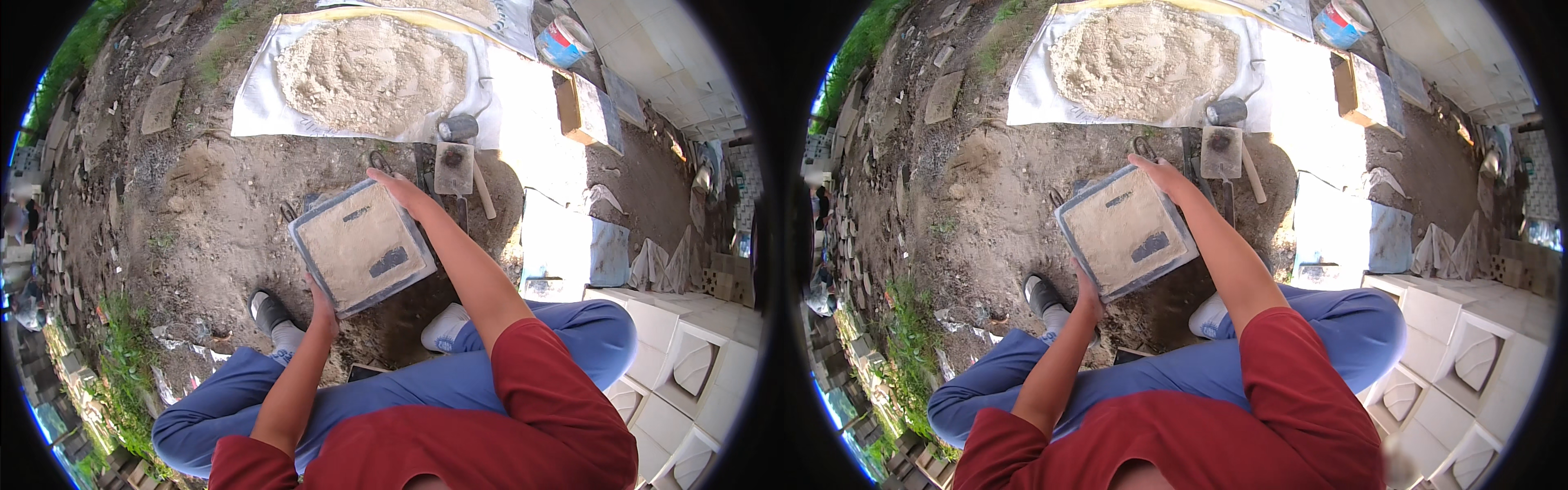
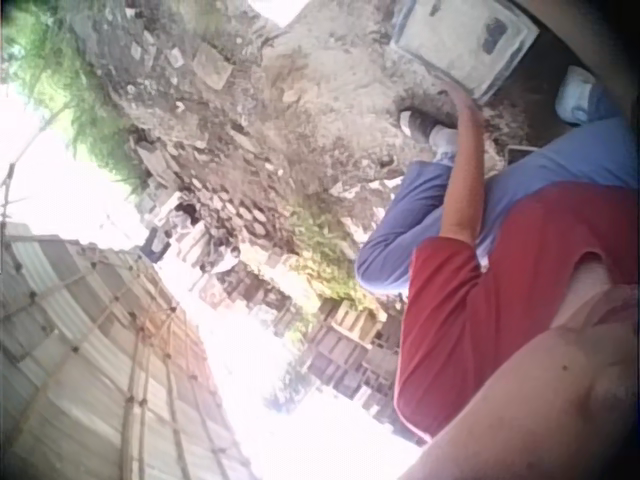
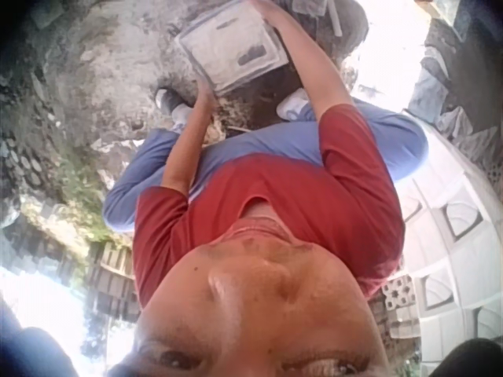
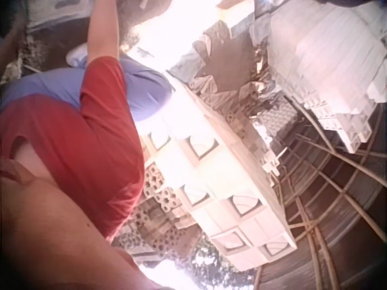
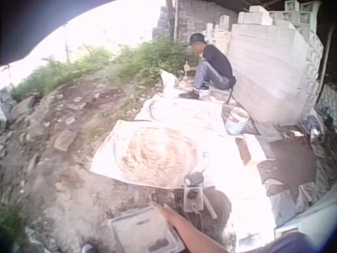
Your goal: The person fills a small square tray with a dry construction mixture using a trowel and levels it by hand.
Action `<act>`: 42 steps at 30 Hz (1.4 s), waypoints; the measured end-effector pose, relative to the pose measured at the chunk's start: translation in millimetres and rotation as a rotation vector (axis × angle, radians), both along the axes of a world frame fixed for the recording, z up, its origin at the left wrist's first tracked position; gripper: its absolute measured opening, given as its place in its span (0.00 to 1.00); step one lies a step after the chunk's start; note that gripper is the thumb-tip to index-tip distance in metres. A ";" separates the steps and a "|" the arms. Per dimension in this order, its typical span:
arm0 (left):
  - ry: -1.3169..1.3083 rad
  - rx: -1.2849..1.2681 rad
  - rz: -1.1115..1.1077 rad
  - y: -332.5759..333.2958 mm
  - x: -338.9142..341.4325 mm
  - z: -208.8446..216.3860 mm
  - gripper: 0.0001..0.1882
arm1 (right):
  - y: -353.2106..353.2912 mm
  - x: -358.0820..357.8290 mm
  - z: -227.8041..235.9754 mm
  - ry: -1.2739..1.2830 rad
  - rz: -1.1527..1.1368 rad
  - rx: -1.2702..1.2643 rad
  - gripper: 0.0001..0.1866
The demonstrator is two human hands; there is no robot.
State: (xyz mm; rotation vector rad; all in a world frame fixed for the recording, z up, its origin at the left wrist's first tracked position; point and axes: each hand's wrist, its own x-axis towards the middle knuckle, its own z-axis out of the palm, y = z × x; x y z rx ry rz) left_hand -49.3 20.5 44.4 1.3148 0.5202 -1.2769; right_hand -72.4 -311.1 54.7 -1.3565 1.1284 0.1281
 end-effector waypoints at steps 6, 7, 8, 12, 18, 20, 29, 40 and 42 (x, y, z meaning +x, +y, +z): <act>-0.115 -0.078 0.064 8.5 9.4 -4.7 0.55 | 9.2 -2.1 8.7 -0.081 0.051 0.054 0.53; -0.032 -0.057 0.040 -1.2 8.1 10.5 0.55 | 2.8 -14.5 3.6 -0.071 0.014 0.074 0.61; 0.040 -0.037 0.020 -6.1 10.8 26.2 0.55 | -1.6 -19.6 1.5 -0.073 -0.018 0.094 0.71; 0.021 0.018 -0.131 6.5 28.3 36.5 0.63 | 10.9 -24.1 -15.7 -0.026 -0.064 0.029 0.72; 0.060 -0.032 -0.173 23.8 36.0 17.3 0.69 | 22.2 -26.0 -14.1 -0.023 -0.104 0.047 0.70; 0.090 -0.008 -0.179 23.6 38.7 19.6 0.69 | 18.3 -30.1 -10.9 -0.068 -0.093 0.137 0.67; 0.095 -0.123 -0.019 22.6 42.3 38.8 0.61 | 26.0 -19.5 10.8 -0.103 -0.157 0.405 0.45; 0.114 -0.083 0.034 16.0 69.3 47.7 0.48 | 35.6 -9.5 13.6 -0.122 -0.306 0.513 0.41; 0.081 -0.070 0.043 0.3 63.9 49.6 0.50 | 21.8 -21.5 -5.5 -0.122 -0.355 0.460 0.50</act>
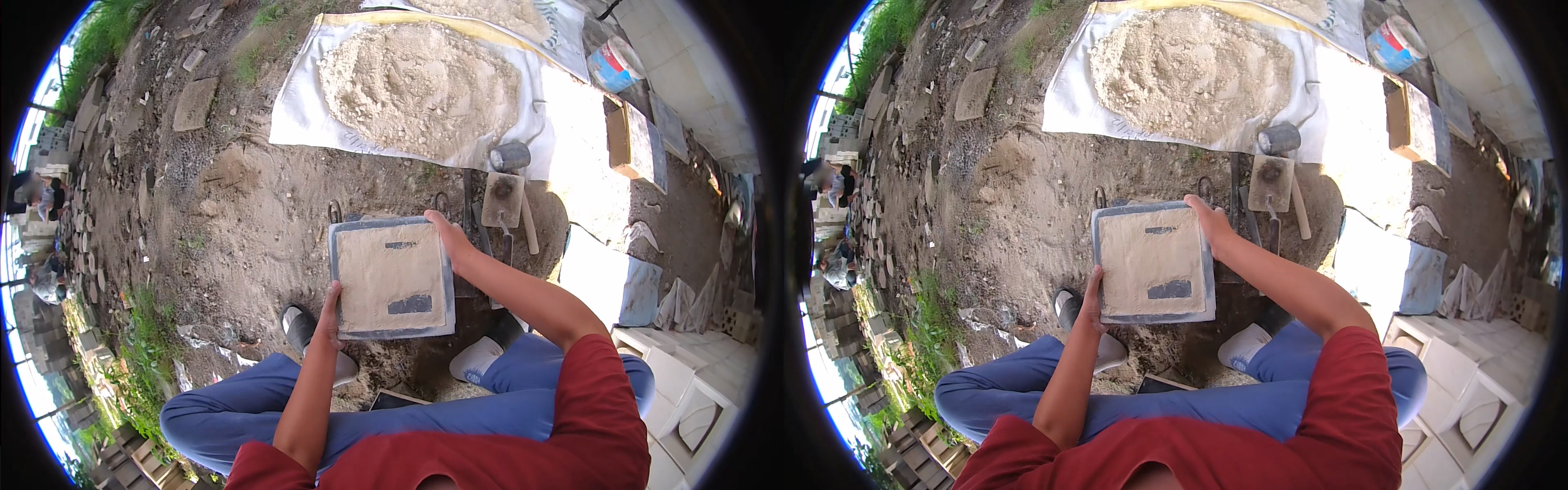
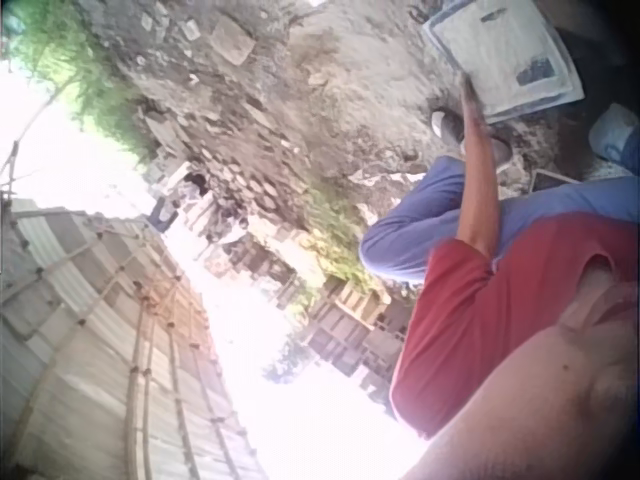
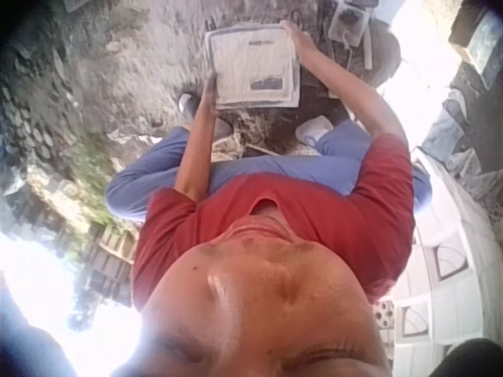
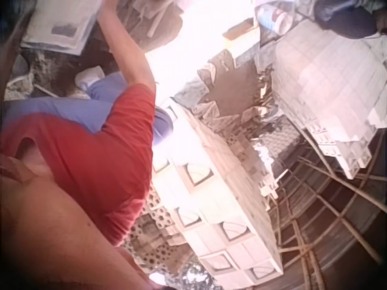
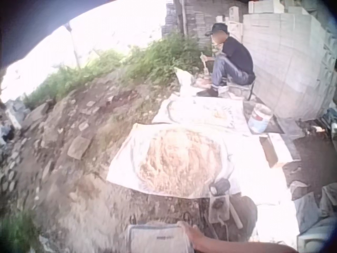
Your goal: The person fills a small square tray with a dry construction mixture using a trowel and levels it by hand.
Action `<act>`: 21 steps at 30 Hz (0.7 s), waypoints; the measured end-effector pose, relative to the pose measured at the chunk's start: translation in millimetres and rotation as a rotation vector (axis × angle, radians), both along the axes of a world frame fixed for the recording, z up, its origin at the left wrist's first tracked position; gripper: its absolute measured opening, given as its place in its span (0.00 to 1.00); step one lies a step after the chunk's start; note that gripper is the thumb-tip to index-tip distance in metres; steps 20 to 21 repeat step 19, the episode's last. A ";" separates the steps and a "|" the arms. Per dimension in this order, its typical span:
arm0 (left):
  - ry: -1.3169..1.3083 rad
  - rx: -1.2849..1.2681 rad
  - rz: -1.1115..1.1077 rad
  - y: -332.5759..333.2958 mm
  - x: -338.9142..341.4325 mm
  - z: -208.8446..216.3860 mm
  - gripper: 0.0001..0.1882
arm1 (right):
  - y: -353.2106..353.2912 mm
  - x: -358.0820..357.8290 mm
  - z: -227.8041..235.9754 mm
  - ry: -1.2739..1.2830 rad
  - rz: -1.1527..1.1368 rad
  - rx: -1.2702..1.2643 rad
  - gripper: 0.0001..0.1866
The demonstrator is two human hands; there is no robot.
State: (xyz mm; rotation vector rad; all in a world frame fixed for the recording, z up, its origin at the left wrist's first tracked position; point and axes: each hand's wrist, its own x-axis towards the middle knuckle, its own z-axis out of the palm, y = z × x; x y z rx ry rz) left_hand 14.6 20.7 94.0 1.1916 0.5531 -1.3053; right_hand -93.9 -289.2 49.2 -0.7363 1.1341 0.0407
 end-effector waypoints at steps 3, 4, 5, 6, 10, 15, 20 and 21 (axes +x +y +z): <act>-0.032 -0.072 0.001 -0.3 1.5 4.8 0.49 | -4.2 -2.3 2.5 -0.057 -0.024 0.010 0.59; -0.025 -0.069 -0.004 0.5 1.8 7.8 0.49 | -4.6 -3.6 7.1 -0.050 -0.029 0.013 0.59; -0.028 -0.044 -0.009 -0.9 2.7 19.9 0.48 | -3.5 -3.8 19.2 -0.048 -0.050 -0.009 0.54; -0.035 -0.017 -0.009 -0.5 4.1 32.2 0.47 | -2.6 -1.9 36.0 -0.049 -0.064 -0.028 0.49; -0.094 0.009 -0.041 -8.3 14.6 82.2 0.48 | -11.4 -1.8 116.4 -0.052 -0.116 -0.093 0.37; -0.102 -0.071 -0.194 -44.0 21.4 178.1 0.45 | -35.1 -44.9 207.6 -0.200 -0.240 0.161 0.50; -0.084 -0.042 -0.250 -69.9 17.0 258.9 0.44 | -36.4 -84.6 314.6 -0.249 -0.323 0.087 0.46; -0.084 -0.042 -0.250 -69.9 17.0 258.9 0.44 | -36.4 -84.6 314.6 -0.249 -0.323 0.087 0.46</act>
